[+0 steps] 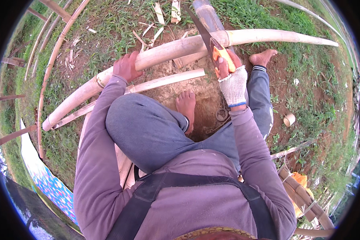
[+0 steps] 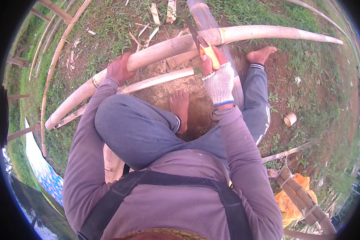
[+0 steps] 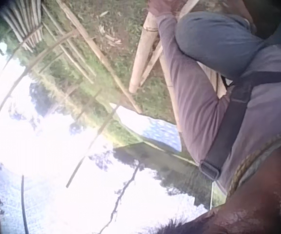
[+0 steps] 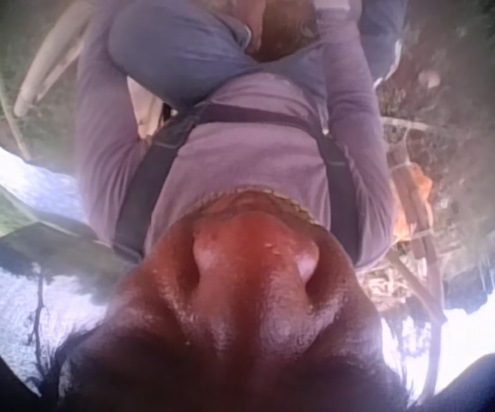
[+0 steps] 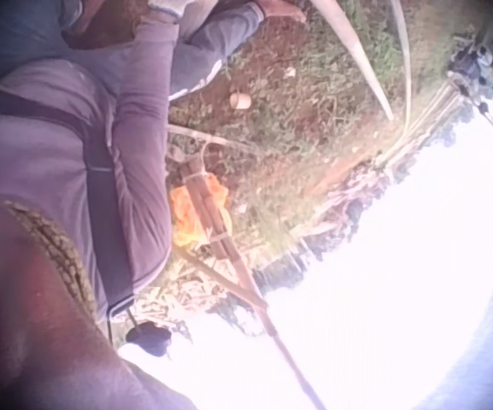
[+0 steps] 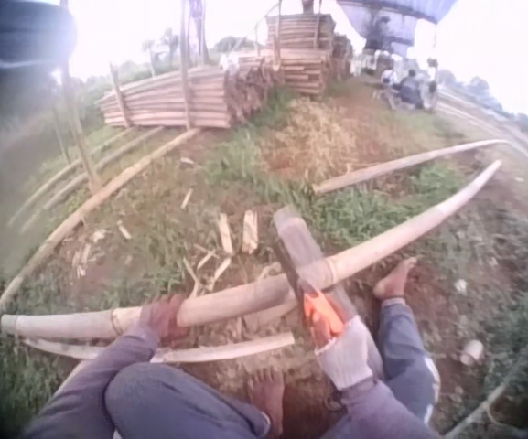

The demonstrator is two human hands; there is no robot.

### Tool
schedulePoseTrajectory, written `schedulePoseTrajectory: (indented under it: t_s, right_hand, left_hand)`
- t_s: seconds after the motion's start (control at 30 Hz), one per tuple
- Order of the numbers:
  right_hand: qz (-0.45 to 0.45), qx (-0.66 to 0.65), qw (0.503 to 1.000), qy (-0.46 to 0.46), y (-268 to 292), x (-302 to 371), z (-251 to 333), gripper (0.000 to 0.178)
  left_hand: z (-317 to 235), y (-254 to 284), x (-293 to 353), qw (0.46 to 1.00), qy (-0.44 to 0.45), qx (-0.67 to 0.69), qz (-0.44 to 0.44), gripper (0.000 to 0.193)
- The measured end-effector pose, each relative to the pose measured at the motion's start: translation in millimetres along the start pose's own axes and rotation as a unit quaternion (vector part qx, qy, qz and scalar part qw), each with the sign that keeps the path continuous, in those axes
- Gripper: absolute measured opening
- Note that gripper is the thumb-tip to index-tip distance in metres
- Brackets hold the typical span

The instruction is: The person sits on the ground and uses a hand saw to cut long bamboo poles into shorter sections. They position each pole on a wooden support, saw through it, and then move the cut pieces aside.

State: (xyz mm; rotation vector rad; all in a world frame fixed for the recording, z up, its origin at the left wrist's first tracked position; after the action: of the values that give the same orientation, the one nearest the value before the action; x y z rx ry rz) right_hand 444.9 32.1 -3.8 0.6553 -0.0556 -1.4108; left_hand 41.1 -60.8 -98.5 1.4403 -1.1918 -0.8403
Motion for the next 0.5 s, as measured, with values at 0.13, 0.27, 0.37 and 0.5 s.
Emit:
schedulePoseTrajectory:
  t_s: [0.13,0.27,0.37,0.5]
  right_hand:
    - [-0.001,0.005,1.000,-0.009,14.1,18.1,3.9,0.039]
    - [0.011,0.057,0.998,-0.011,69.9,121.4,24.8,0.047]
    - [0.066,-0.003,0.995,-0.074,98.6,172.3,-3.8,0.053]
    - [0.001,0.063,0.998,0.021,38.5,76.1,9.6,0.044]
  left_hand:
    - [-1.3,-3.8,-5.7,1.000,0.001,0.006,-0.007,0.086]
    - [6.3,2.5,5.1,1.000,0.008,0.002,-0.002,0.091]
    - [2.1,0.8,4.6,1.000,0.002,0.004,-0.005,0.090]
    - [-0.4,1.1,2.8,1.000,-0.001,-0.003,-0.014,0.089]
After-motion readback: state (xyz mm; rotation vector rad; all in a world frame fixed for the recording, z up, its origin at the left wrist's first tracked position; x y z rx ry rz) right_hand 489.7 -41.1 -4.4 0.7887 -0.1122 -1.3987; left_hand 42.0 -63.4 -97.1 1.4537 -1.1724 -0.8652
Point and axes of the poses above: each hand's wrist, its own x-axis away from the middle knuckle, its own y-axis out of the back of the hand, z = x × y, the point moved 8 cm from there along -x, towards the middle knuckle, and after that the axes turned 9 degrees about x, right-handed, at the moved point
